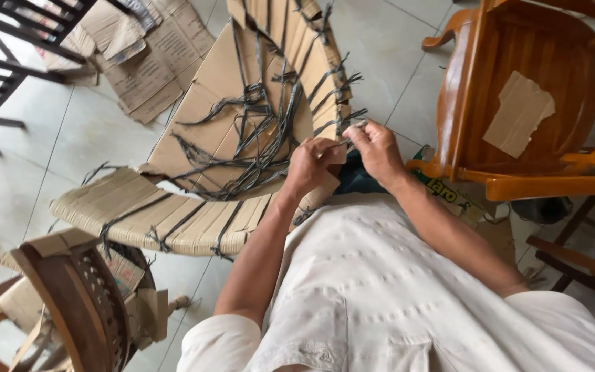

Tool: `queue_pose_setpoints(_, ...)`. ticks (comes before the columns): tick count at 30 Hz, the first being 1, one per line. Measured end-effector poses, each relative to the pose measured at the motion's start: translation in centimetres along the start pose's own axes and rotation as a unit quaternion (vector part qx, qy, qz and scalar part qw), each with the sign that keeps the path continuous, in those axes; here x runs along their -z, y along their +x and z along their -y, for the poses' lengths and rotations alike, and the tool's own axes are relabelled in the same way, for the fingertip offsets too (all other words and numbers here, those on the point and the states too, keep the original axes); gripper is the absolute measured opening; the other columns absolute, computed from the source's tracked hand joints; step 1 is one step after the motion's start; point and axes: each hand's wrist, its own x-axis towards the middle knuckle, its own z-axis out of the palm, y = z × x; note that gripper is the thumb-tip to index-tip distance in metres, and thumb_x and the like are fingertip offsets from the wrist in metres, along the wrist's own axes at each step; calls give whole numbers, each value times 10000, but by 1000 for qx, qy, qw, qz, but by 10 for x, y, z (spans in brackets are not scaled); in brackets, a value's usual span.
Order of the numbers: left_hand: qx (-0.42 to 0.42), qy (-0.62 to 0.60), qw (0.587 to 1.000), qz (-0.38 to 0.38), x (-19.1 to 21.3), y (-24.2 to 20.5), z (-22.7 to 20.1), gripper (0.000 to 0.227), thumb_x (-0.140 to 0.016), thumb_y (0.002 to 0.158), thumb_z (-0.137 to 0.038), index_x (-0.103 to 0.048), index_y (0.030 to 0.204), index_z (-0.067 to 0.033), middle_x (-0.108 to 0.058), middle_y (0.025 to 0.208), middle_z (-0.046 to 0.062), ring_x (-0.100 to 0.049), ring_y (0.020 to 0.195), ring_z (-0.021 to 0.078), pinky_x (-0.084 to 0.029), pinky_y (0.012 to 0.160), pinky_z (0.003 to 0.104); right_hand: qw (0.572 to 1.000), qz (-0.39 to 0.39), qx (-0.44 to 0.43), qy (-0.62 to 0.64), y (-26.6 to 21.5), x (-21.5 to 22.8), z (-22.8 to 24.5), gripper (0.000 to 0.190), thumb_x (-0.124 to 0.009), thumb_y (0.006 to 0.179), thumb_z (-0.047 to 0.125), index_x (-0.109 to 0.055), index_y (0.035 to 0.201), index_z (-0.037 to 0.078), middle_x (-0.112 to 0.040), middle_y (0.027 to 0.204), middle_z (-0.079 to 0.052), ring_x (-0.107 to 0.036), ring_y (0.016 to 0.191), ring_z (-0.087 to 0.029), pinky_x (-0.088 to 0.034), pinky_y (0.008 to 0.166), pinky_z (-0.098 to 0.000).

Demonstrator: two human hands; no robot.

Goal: Wrapping cardboard around a wooden chair frame and securing it with black plastic straps for protection.

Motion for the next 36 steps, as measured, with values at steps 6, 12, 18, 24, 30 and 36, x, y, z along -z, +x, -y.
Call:
queue_pose_setpoints(6, 31, -76, 992, -95, 23, -10, -31, 96, -742, 941, -290, -794, 1011, -250, -716, 826, 73, -709, 869, 283, -558, 824, 409, 982, 70, 6, -174, -7, 37, -9, 179, -582, 975, 96, -654, 1135, 60, -681, 698, -84, -668, 703, -268, -530, 709, -406)
queue_pose_setpoints(12, -26, -90, 994, -55, -1, -10, -37, 132, -739, 935, -157, -788, 1057, -166, -770, 834, 85, -738, 819, 339, -589, 786, 453, 957, 91, 44, -273, -18, 28, -7, 169, -614, 943, 130, -674, 1101, 138, -726, 726, -23, -727, 790, -248, -570, 730, -410)
queue_pose_setpoints(18, -47, -77, 993, 73, -19, -3, 4, 144, -690, 912, -130, -768, 1030, -99, -738, 849, 145, -717, 827, 373, -573, 734, 462, 940, 119, 104, -302, -9, 4, 17, 171, -606, 949, 120, -664, 1109, 120, -753, 827, -97, -729, 798, -372, -574, 682, -500)
queue_pose_setpoints(24, -54, -98, 992, 59, 10, -9, -25, 130, -642, 995, -128, -743, 977, -48, -719, 775, 120, -722, 719, 289, -569, 676, 379, 955, 83, 150, -241, -14, 9, 30, 299, -665, 1044, 305, -668, 1291, 136, -700, 1238, -108, -688, 694, -253, -558, 612, -400)
queue_pose_setpoints(30, -46, -153, 985, 66, 15, -10, -25, 229, -643, 1024, -182, -718, 861, -39, -722, 718, 113, -680, 616, 204, -531, 580, 312, 920, 119, 125, -353, -7, 28, -18, 243, -549, 1071, 244, -700, 963, 88, -653, 826, -148, -681, 831, -424, -539, 688, -519)
queue_pose_setpoints(36, 5, -289, 952, 103, 5, -1, -2, 312, -684, 1027, -340, -739, 888, -66, -756, 790, 69, -637, 707, 110, -561, 641, 256, 930, 88, 175, -310, -9, 23, 3, 320, -553, 1092, 268, -665, 825, 132, -663, 752, -77, -688, 775, -368, -542, 673, -445)
